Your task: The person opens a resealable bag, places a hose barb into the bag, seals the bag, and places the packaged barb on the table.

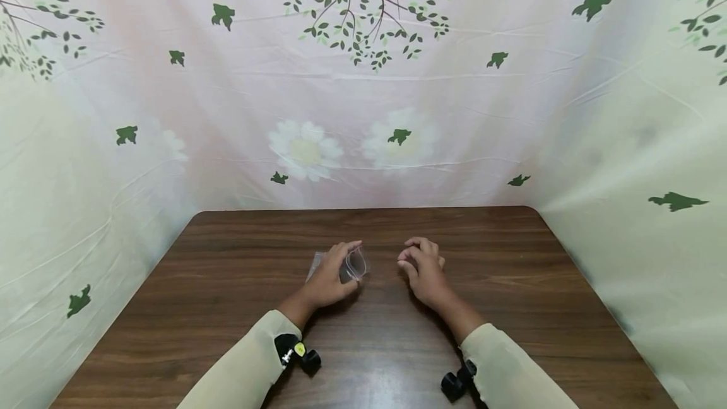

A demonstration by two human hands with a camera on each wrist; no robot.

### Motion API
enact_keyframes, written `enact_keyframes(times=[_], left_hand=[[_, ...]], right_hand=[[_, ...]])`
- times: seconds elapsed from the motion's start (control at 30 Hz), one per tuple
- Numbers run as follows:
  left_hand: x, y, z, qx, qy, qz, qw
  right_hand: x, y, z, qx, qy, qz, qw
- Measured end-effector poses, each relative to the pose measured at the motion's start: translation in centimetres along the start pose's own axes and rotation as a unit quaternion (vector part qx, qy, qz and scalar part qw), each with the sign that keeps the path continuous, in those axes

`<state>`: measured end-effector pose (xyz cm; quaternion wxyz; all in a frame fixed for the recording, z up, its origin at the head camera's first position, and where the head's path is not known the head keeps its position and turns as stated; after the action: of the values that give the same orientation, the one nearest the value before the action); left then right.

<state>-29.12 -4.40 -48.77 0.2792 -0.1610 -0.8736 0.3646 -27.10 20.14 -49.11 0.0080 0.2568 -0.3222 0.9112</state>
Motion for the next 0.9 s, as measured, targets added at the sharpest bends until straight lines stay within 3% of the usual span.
enact_keyframes(times=[0.2,0.33,0.43,0.6,0.9], left_hand=[[0.1,0.2,0.5,-0.002,0.022,-0.025,0.9994],[0.1,0.4,0.9,-0.007,0.014,-0.014,0.9998],[0.1,0.3,0.7,-0.017,0.004,-0.006,0.9998],[0.1,0.6,1.1,-0.017,0.011,-0.014,0.9997],[0.1,0.3,0.7,-0.014,-0.018,0.005,0.9997]], right_hand=[[0.6,2.0,1.8,0.014,-0.051,-0.031,0.9981],[0.8,3.4,3.3,0.03,-0.079,-0.058,0.9948],[0.9,4.5,4.2,0.044,-0.076,-0.054,0.9947],[1.0,5.6,5.1,0.053,-0.066,-0.051,0.9951],[0.9,5.2,4.8,0.053,-0.054,-0.06,0.9953]])
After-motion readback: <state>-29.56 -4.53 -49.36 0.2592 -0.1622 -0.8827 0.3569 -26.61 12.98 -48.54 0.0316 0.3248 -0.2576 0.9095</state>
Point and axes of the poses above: each hand's wrist, its own x-axis towards the middle knuckle, its own y-axis out of the palm, z = x × y, the point moved 4 cm from there along x, towards the middle knuckle, and after that the axes turned 3 degrees about -y, right-handed, at the moved point
